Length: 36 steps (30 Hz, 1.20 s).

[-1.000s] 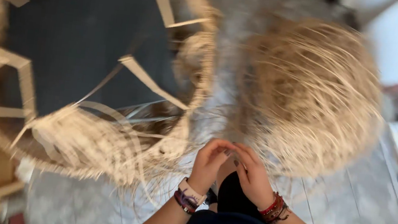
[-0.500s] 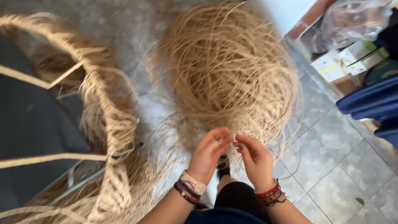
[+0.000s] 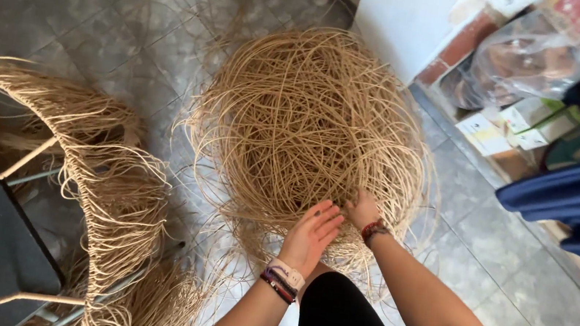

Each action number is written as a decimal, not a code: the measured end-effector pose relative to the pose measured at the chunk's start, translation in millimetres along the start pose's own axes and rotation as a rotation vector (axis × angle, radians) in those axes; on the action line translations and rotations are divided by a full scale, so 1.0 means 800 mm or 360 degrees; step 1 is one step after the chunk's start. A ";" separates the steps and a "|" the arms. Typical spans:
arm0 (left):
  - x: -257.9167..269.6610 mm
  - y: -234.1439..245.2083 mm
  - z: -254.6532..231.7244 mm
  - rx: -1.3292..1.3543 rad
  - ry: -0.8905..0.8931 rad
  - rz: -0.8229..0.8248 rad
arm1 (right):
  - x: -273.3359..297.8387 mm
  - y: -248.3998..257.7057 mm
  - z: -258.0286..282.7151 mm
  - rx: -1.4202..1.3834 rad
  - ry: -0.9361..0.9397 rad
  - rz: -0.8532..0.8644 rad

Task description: Weaving natural fiber strands into a large circular furniture frame

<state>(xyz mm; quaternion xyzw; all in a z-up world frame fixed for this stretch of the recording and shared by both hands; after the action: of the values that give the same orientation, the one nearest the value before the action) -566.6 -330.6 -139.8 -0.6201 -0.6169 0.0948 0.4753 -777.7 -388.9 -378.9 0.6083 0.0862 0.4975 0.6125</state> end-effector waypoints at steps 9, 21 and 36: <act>0.002 0.054 0.031 -0.0128 0.0093 -0.0106 | 0.066 0.070 0.082 0.0166 0.0313 -0.0070; 0.019 -0.181 -0.092 0.0892 0.0245 -0.0120 | 0.425 0.427 0.083 -0.0916 0.1333 0.0026; 0.081 -0.143 0.090 -0.2759 -0.0609 0.2191 | 0.365 0.398 0.124 -0.0895 0.0156 0.1128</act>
<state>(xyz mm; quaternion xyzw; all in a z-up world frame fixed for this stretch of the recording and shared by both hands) -680.3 -265.4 -66.6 -0.9252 -0.0632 -0.0303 -0.3729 -724.6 -320.9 56.0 0.3861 -0.2367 0.7086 0.5411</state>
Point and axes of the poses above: each hand's wrist, its own x-axis away from the middle knuckle, its own y-axis out of the back of the hand, z = x × y, the point moved 7 cm from there along -x, towards the middle knuckle, and after that the axes turned 15 degrees about -y, right-handed, at the moved point
